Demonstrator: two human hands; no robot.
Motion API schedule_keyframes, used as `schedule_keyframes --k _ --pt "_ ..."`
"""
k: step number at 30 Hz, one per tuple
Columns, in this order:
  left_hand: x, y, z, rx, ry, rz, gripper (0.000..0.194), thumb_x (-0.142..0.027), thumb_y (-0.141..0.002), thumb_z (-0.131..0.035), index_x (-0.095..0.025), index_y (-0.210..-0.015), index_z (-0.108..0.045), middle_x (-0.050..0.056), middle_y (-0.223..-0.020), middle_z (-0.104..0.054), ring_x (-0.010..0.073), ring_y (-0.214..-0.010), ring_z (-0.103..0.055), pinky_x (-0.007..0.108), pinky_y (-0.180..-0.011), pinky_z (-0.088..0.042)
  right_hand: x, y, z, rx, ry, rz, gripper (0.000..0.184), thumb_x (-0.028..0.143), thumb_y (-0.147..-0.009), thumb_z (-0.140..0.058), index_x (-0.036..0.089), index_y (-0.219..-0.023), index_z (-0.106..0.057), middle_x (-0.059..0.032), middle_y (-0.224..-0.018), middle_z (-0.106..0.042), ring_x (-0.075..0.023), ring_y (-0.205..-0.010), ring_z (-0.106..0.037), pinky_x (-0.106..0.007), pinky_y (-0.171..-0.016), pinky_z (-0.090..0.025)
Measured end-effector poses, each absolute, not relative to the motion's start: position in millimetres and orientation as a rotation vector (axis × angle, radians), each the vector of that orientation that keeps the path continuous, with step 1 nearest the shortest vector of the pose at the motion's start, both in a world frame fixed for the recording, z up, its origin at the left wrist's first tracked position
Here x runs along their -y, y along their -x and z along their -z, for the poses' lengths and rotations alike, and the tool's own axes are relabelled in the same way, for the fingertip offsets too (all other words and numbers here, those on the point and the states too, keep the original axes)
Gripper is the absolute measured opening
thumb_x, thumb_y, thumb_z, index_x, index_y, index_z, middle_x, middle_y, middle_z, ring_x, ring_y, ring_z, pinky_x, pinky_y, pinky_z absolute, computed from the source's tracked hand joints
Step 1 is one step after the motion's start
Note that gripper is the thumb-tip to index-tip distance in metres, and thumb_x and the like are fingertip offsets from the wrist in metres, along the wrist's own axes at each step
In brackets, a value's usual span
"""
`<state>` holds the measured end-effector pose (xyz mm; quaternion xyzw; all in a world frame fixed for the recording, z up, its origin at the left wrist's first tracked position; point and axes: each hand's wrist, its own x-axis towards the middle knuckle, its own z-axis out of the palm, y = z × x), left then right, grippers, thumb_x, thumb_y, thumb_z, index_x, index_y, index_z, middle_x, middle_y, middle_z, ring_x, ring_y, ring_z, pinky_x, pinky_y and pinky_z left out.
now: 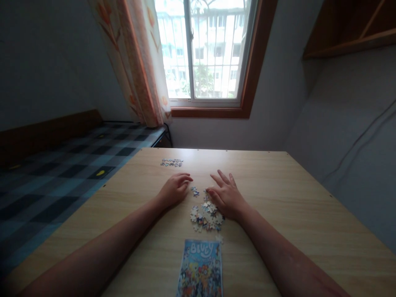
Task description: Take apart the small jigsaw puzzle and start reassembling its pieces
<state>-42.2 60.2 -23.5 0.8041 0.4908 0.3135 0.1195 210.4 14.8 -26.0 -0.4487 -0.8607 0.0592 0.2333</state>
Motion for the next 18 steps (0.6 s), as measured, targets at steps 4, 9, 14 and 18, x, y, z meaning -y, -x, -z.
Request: schedule_keyframes --k 4,9,14,18 --pt "-56.8 42.9 25.1 -1.286 -2.454 -0.984 0.033 -0.003 -0.072 -0.052 -0.025 -0.075 -0.077 0.002 -0.115 -0.07 0.0209 -0.11 -0.059 0.042 -0.104 -0.046 -19.2 -215.6 29.5 2.246 1.294 -0.168 0.052 0.047 -0.103 -0.023 0.029 -0.121 -0.069 -0.0072 -0.154 -0.041 -0.033 -0.149 -0.018 -0.068 -0.114 -0.012" --pt "-52.8 41.5 23.5 -1.114 -2.612 -0.918 0.036 -0.001 -0.072 -0.056 -0.028 -0.075 -0.079 0.002 -0.12 -0.067 0.0227 -0.115 -0.054 0.046 -0.105 -0.045 -28.9 -222.5 38.6 2.006 1.347 -0.2 0.062 0.052 -0.103 -0.018 0.028 -0.11 -0.075 -0.0078 -0.145 -0.052 -0.0328 -0.145 -0.027 -0.065 -0.114 -0.02" --pt "-52.8 42.2 22.1 -1.005 -2.709 -0.823 0.042 0.0 -0.075 -0.057 -0.032 -0.087 -0.08 0.001 -0.129 -0.062 0.0231 -0.123 -0.05 0.048 -0.109 -0.042 -34.8 -224.9 44.3 1.952 1.333 -0.233 0.066 0.052 -0.102 -0.017 0.026 -0.101 -0.078 -0.0089 -0.14 -0.057 -0.0317 -0.143 -0.031 -0.061 -0.113 -0.024" --pt "-53.7 43.2 24.3 -0.998 -2.713 -0.885 0.032 -0.007 -0.081 -0.059 -0.031 -0.091 -0.079 0.003 -0.129 -0.062 0.0221 -0.121 -0.052 0.048 -0.106 -0.045 -34.1 -224.1 42.6 1.977 1.306 -0.249 0.067 0.053 -0.102 -0.017 0.027 -0.097 -0.078 -0.0079 -0.14 -0.056 -0.0304 -0.143 -0.032 -0.058 -0.114 -0.024"
